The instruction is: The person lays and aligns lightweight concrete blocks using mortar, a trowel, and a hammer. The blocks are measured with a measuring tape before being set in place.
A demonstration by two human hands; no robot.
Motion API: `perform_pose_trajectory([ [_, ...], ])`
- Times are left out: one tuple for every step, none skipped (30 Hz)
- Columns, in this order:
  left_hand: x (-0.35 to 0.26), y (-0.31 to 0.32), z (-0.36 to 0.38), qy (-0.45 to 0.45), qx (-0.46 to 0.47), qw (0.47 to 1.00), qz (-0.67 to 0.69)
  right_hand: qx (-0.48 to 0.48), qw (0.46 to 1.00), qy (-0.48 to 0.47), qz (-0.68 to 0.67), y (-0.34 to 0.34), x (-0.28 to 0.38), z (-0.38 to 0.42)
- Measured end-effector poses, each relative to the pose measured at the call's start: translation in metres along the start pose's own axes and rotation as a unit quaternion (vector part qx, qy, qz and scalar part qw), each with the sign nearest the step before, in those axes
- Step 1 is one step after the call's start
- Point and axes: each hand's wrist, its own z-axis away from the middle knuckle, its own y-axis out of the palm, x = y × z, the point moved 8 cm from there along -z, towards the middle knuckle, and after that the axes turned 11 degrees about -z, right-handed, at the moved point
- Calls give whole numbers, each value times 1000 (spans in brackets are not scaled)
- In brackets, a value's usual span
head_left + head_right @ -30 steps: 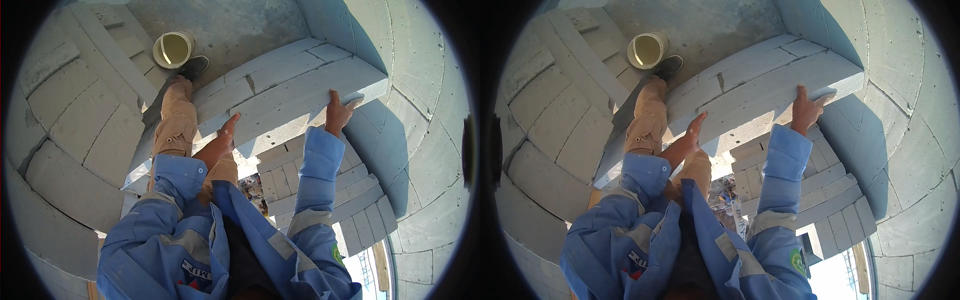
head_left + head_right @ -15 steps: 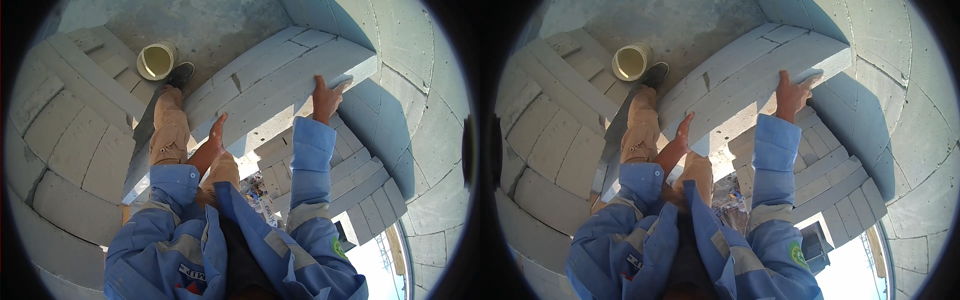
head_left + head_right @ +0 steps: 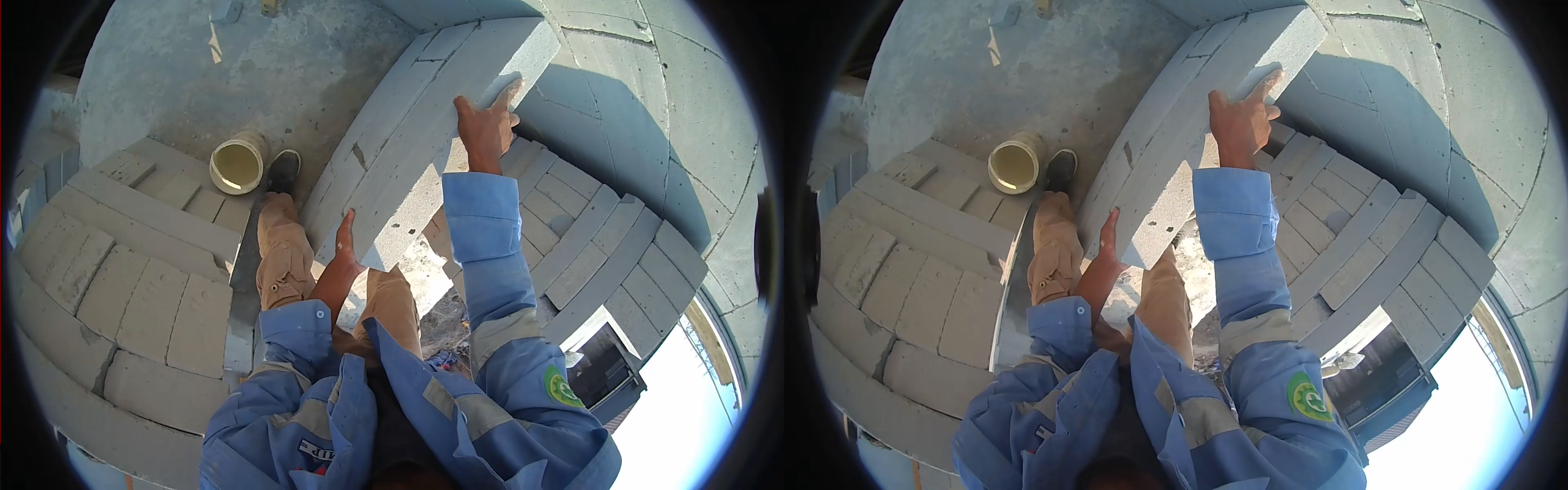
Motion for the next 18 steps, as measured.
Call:
perform_pose_trajectory([
  [0, 1, 3, -4, 1, 1000, -11, -7, 1000, 9, -5, -1, -1, 1],
  [-3, 7, 6, 14, 28, 999, -32, 5, 1000, 10, -3, 1, 0, 1],
  [-7, 16, 10, 31, 57, 996, -53, 17, 1000, 11, -1, 1, 1, 2],
  [-6, 18, 11, 27, 61, 996, -67, 20, 1000, 4, -21, 0, 2, 2],
  [-6, 20, 13, 23, 67, 995, -63, 11, 999, 11, -30, -4, 1, 4],
  [-7, 21, 13, 21, 74, 995, -60, 28, 999, 17, -33, -4, 2, 6],
  [-9, 18, 10, 25, 79, 994, -74, 44, 998, 19, -38, -4, 2, 5],
  [-11, 17, 8, 34, 89, 992, -87, 49, 998, 20, -44, -3, -1, 3],
  [-11, 11, 5, 41, 97, 990, -97, 43, 997, 22, -56, -3, -8, -2],
  [-14, 12, 5, 44, 98, 988, -110, 60, 994, -19, -87, -1, -12, -5],
  [-13, 3, 2, 0, 26, 991, -132, 75, 988, -59, -119, -1, -17, -6],
  [-12, -8, 3, -41, -47, 986, -152, 79, 974, -89, -193, -7, -26, -5],
  [-16, -10, 2, -33, -45, 984, -167, 69, 972, -89, -207, -17, -38, 2],
  [-24, -19, 3, -19, -73, 966, -246, 51, 965, -109, -235, -31, -49, 19],
  [-33, -21, 9, -6, -104, 941, -323, 33, 956, -126, -261, -41, -65, 39],
  [-47, -7, 38, -8, -233, 890, -391, 52, 962, -101, -250, -37, -93, 54],
  [-58, -7, 38, 1, -234, 886, -401, 71, 966, -78, -237, -27, -126, 71],
  [-81, -14, 32, 34, -255, 823, -506, 44, 967, -72, -239, -15, -162, 92],
])
